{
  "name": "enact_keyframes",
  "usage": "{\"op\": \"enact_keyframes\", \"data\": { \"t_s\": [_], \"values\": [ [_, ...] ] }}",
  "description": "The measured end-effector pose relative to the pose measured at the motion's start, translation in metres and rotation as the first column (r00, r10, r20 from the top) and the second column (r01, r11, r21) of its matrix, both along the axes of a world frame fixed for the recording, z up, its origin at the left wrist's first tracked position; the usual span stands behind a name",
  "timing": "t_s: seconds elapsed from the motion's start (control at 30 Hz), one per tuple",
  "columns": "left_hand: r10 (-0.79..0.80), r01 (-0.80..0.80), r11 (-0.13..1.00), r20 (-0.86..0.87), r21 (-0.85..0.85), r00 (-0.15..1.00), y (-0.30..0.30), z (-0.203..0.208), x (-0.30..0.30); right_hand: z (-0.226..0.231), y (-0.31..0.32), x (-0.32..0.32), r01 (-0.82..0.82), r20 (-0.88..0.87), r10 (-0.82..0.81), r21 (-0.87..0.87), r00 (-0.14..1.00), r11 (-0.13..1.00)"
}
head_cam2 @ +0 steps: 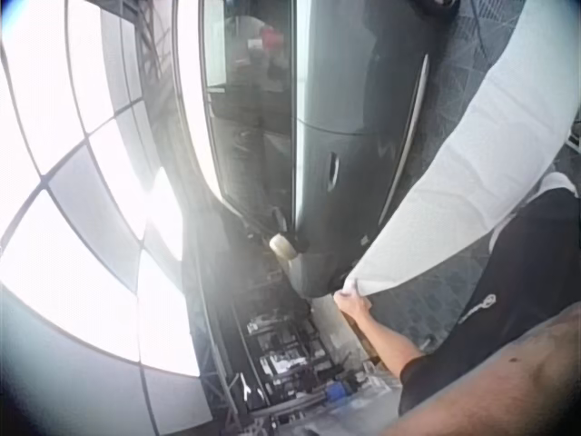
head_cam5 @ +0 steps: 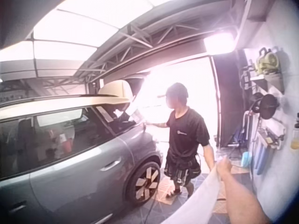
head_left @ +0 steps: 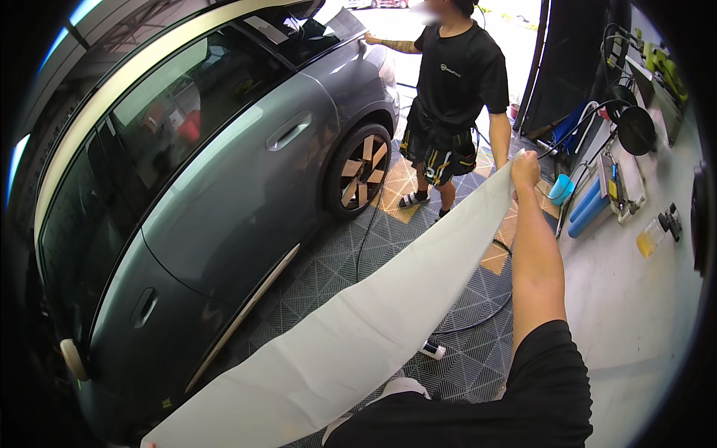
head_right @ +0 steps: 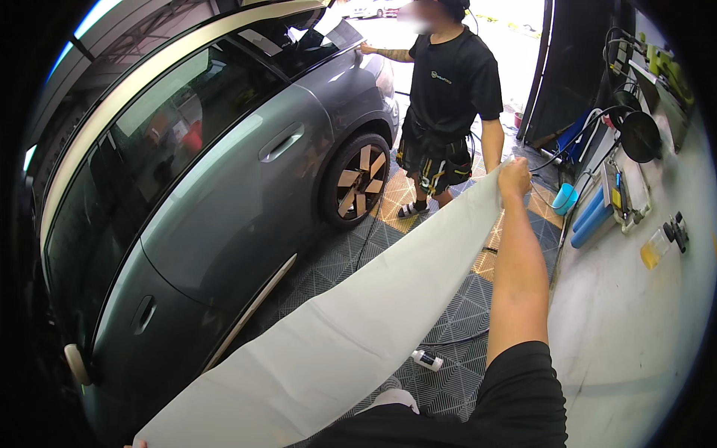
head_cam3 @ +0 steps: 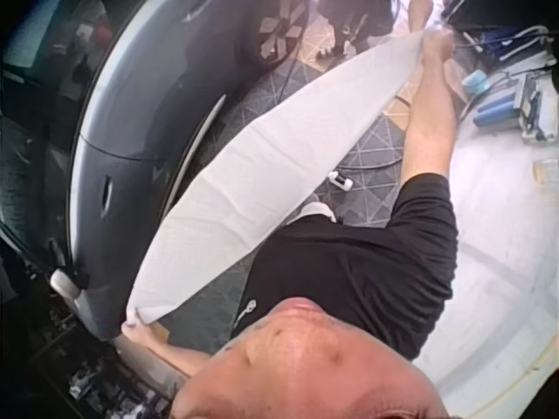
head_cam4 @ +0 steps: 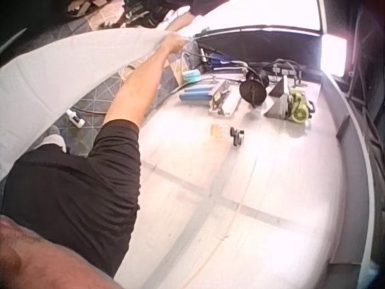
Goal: The person sprays a liquid solution onto the side of a grey car and then retrieves a large roll of white vinyl wrap. They unroll the vinyl, peel off the backing paper, and apply the wrap to the car's side panel. Using a yellow squeegee, they smooth the vinyl to remove air bubbles and ensure adhesion. Another person assists by holding the vinyl sheet during the application.
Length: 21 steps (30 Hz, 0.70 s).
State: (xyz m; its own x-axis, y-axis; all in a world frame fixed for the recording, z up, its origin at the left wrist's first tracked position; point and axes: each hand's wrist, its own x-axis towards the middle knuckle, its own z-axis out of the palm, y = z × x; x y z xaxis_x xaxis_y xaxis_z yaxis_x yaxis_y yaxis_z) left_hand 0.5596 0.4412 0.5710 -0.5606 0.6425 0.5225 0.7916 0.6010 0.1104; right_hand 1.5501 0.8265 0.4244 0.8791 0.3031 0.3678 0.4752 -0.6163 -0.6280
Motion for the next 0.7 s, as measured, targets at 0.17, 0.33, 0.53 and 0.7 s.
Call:
{"op": "enact_keyframes", "data": {
  "t_s": [0.17, 0.33, 0.53, 0.7],
  "values": [
    [0.001, -0.001, 1.000, 0.005, -0.004, 1.000, 0.009, 0.007, 0.011, -0.004, 0.009, 0.010, -0.050, -0.060, 0.053, 0.045, 0.997, 0.998],
    [-0.013, 0.014, 1.000, 0.043, -0.014, 0.999, 0.007, 0.000, 0.011, -0.001, 0.020, 0.002, -0.106, -0.039, 0.111, 0.117, 0.993, 0.987],
    [-0.031, 0.007, 0.993, 0.209, 0.114, 0.977, 0.022, -0.027, 0.013, 0.027, 0.010, 0.007, -0.050, -0.012, 0.056, 0.278, 0.998, 0.959],
    [-0.225, 0.164, 0.957, 0.250, 0.240, 0.942, 0.027, -0.023, 0.048, 0.108, -0.027, -0.186, -0.548, 0.178, 0.615, 0.680, 0.768, 0.488]
  ]
}}
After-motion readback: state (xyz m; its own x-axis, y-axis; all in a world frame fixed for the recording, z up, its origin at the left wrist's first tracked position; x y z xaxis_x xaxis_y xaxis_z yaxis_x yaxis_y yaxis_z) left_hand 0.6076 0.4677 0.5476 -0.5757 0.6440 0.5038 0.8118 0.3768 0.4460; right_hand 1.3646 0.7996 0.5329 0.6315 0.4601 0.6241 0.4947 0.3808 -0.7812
